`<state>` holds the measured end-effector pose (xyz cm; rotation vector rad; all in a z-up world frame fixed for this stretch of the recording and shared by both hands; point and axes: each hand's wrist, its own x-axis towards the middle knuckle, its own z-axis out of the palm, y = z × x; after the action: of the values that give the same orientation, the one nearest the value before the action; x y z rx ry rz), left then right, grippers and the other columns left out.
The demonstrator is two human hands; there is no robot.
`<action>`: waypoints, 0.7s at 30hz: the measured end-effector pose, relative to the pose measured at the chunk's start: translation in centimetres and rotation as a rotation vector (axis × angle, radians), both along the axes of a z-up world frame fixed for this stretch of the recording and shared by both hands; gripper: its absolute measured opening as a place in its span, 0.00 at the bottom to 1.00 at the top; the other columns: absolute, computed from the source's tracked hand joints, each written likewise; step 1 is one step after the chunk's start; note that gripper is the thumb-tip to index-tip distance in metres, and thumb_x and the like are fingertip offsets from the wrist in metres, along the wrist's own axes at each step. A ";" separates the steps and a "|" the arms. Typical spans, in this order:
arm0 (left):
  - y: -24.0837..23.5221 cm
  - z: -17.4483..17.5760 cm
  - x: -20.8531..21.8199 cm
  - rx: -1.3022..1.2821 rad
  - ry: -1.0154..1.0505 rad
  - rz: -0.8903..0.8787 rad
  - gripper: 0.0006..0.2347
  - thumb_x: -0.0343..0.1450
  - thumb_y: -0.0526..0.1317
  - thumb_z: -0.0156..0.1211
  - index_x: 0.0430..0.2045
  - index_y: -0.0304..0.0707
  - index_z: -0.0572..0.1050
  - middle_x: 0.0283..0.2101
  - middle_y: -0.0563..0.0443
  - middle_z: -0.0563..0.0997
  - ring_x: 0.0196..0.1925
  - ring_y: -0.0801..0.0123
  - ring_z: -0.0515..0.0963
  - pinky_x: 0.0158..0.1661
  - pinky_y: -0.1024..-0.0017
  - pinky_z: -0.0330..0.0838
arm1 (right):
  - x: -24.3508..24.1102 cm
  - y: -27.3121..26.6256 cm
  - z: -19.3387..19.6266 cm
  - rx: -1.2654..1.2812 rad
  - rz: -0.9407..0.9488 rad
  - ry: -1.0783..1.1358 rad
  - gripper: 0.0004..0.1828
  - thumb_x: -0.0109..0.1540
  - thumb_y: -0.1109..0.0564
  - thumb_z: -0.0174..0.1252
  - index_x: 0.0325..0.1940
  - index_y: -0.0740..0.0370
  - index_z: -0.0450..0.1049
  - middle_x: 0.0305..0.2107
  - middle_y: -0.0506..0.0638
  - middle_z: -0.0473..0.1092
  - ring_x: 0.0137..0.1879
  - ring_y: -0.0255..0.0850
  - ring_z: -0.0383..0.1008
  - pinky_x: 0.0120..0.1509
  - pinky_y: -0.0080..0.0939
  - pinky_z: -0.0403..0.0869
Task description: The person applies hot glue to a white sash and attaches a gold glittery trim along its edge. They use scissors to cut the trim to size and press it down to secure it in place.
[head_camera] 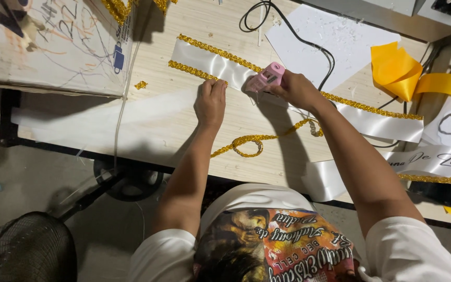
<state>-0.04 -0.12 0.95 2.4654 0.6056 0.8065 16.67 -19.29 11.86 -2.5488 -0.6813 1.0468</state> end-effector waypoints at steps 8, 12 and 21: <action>-0.1 0.0 -0.2 -0.007 0.007 0.003 0.04 0.74 0.40 0.66 0.38 0.42 0.81 0.43 0.57 0.76 0.44 0.64 0.80 0.38 0.69 0.81 | 0.2 -1.7 0.0 0.012 -0.031 0.020 0.25 0.67 0.41 0.59 0.54 0.66 0.72 0.34 0.58 0.77 0.38 0.48 0.78 0.45 0.51 0.74; 0.0 0.1 0.0 -0.005 0.008 0.000 0.04 0.73 0.40 0.66 0.38 0.42 0.81 0.43 0.57 0.76 0.44 0.64 0.80 0.39 0.68 0.80 | 0.4 -2.5 -0.5 0.015 -0.032 0.018 0.24 0.67 0.43 0.58 0.55 0.66 0.71 0.33 0.59 0.77 0.39 0.48 0.78 0.46 0.51 0.74; 0.0 0.0 -0.1 0.005 0.000 -0.006 0.04 0.73 0.39 0.65 0.38 0.43 0.81 0.43 0.57 0.76 0.44 0.63 0.80 0.40 0.67 0.80 | 0.6 -4.1 -0.2 0.049 -0.037 0.029 0.24 0.66 0.43 0.58 0.56 0.64 0.72 0.34 0.58 0.78 0.39 0.46 0.79 0.46 0.48 0.75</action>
<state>-0.18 -0.14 0.97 2.4705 0.5963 0.8065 17.23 -23.37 11.64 -2.4904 -0.6420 1.0404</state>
